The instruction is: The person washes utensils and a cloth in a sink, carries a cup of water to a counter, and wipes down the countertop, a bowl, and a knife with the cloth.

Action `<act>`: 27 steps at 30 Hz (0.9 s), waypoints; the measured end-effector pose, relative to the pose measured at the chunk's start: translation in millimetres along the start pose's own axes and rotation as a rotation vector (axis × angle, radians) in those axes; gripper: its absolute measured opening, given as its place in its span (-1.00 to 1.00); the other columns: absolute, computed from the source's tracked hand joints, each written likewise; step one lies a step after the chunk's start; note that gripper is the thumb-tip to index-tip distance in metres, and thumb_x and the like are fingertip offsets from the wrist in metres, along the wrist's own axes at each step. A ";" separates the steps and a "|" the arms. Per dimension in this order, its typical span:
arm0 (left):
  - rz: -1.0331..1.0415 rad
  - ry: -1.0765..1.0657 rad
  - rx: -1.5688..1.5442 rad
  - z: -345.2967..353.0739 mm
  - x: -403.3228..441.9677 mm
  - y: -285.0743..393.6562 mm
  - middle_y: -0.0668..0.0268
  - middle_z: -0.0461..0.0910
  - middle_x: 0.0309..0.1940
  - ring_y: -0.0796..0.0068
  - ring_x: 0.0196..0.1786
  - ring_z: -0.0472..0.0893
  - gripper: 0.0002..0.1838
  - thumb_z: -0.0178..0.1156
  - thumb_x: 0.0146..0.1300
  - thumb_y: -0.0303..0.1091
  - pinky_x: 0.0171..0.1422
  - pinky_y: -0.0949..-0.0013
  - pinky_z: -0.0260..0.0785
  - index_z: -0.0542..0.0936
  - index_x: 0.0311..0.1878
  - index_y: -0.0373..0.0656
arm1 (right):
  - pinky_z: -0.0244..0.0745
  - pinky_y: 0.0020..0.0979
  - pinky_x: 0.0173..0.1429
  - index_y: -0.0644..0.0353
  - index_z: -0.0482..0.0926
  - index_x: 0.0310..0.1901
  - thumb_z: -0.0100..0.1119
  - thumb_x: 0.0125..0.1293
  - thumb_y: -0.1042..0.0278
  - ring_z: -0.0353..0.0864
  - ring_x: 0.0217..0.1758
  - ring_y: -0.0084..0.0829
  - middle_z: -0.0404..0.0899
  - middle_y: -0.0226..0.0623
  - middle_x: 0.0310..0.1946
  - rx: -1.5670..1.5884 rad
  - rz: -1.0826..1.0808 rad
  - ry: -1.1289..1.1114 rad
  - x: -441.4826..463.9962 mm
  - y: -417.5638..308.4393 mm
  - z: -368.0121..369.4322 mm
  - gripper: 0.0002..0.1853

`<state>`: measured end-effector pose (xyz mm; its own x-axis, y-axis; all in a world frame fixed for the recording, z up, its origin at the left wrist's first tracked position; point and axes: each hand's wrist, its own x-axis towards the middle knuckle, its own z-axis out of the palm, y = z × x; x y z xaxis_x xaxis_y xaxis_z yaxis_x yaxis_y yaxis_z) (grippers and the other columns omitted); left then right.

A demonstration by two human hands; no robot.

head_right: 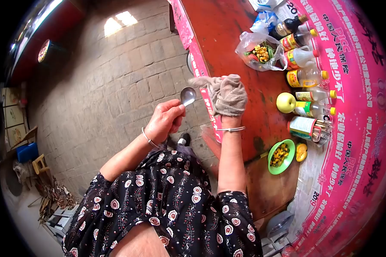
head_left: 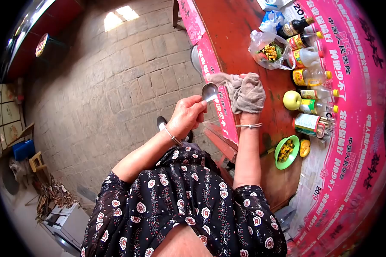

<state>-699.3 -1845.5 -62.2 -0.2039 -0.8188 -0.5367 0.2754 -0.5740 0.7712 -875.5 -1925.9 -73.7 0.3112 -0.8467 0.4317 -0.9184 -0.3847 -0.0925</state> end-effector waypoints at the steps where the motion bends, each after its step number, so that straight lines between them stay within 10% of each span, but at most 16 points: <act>1: -0.019 -0.020 -0.052 -3.9 1.2 1.6 0.47 0.29 -0.73 0.74 -0.71 0.19 -0.79 0.00 0.23 -0.29 -0.67 0.62 -0.02 0.43 -0.48 -0.17 | 0.34 -0.32 -0.36 0.12 0.43 -0.31 0.13 0.06 0.18 0.43 -0.44 -0.37 0.46 -0.28 -0.39 0.012 -0.056 -0.043 2.7 -4.0 -3.8 -0.76; 3: -0.015 -0.032 -0.027 -6.8 4.5 5.3 0.47 0.30 -0.72 0.74 -0.70 0.19 -0.79 0.00 0.24 -0.30 -0.67 0.61 -0.01 0.44 -0.48 -0.18 | 0.37 -0.34 -0.28 0.15 0.39 -0.13 0.10 0.10 0.24 0.45 -0.34 -0.40 0.45 -0.33 -0.29 -0.298 -0.365 -0.214 7.9 -13.8 -10.9 -0.69; 6: 0.157 -0.030 0.191 -7.5 7.8 6.3 0.46 0.32 -0.70 0.73 -0.68 0.22 -0.79 -0.01 0.25 -0.32 -0.63 0.60 0.04 0.46 -0.45 -0.21 | 0.41 -0.44 -0.25 0.15 0.45 -0.14 0.13 0.14 0.38 0.48 -0.31 -0.45 0.48 -0.40 -0.31 0.810 0.179 -0.292 -11.9 -42.4 5.1 -0.77; 12: 0.324 -0.140 0.389 -19.9 4.5 10.0 0.48 0.33 -0.69 0.73 -0.64 0.25 -0.79 -0.04 0.28 -0.36 -0.58 0.58 0.11 0.50 -0.39 -0.26 | 0.43 -0.43 -0.28 0.20 0.51 -0.26 0.15 0.14 0.35 0.53 -0.37 -0.44 0.52 -0.23 -0.40 0.860 0.619 -0.110 11.5 -78.2 -17.5 -0.84; 15: 0.269 -0.125 0.339 -19.1 -1.2 24.5 0.48 0.32 -0.70 0.74 -0.64 0.25 -0.78 -0.04 0.28 -0.35 -0.58 0.58 0.10 0.50 -0.40 -0.27 | 0.44 -0.34 -0.26 0.15 0.47 -0.28 0.12 0.11 0.30 0.51 -0.35 -0.32 0.50 -0.27 -0.36 0.088 0.044 0.064 17.1 -65.9 -11.3 -0.83; 17: 0.224 -0.116 0.277 -24.1 -2.9 28.1 0.49 0.31 -0.71 0.74 -0.64 0.24 -0.77 -0.04 0.28 -0.35 -0.59 0.59 0.09 0.51 -0.41 -0.26 | 0.43 -0.33 -0.30 0.11 0.41 -0.24 0.08 0.05 0.28 0.47 -0.37 -0.26 0.44 -0.29 -0.34 0.268 0.231 0.080 18.5 -61.7 -14.4 -0.77; 21: 0.281 -0.127 0.346 -31.3 -3.1 32.2 0.47 0.33 -0.70 0.72 -0.62 0.28 -0.78 -0.03 0.27 -0.37 -0.56 0.56 0.14 0.49 -0.43 -0.28 | 0.41 -0.28 -0.37 0.18 0.39 -0.27 0.10 0.02 0.29 0.47 -0.47 -0.23 0.43 -0.22 -0.52 -0.155 -0.184 -0.219 17.6 -70.3 -14.3 -0.76; 25: 0.353 -0.150 0.404 -30.0 -4.4 27.6 0.42 0.38 -0.69 0.69 -0.60 0.34 -0.80 0.00 0.23 -0.42 -0.52 0.52 0.20 0.46 -0.46 -0.32 | 0.41 -0.33 -0.42 0.15 0.50 -0.35 0.13 0.11 0.21 0.54 -0.43 -0.28 0.54 -0.27 -0.47 0.497 0.596 0.172 8.4 -91.0 -17.2 -0.81; 27: 0.336 -0.159 0.448 -28.1 -6.9 30.7 0.41 0.38 -0.70 0.69 -0.60 0.34 -0.81 0.00 0.22 -0.42 -0.52 0.53 0.19 0.46 -0.47 -0.32 | 0.40 -0.38 -0.43 0.12 0.52 -0.33 0.13 0.04 0.27 0.52 -0.48 -0.33 0.58 -0.31 -0.49 0.757 0.611 0.150 10.0 -75.9 -18.5 -0.83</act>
<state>-663.1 -1857.7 -44.5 -0.3218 -0.9240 -0.2064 -0.0682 -0.1948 0.9785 -807.2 -1898.4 -45.7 -0.2471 -0.9430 0.2228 -0.4957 -0.0745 -0.8653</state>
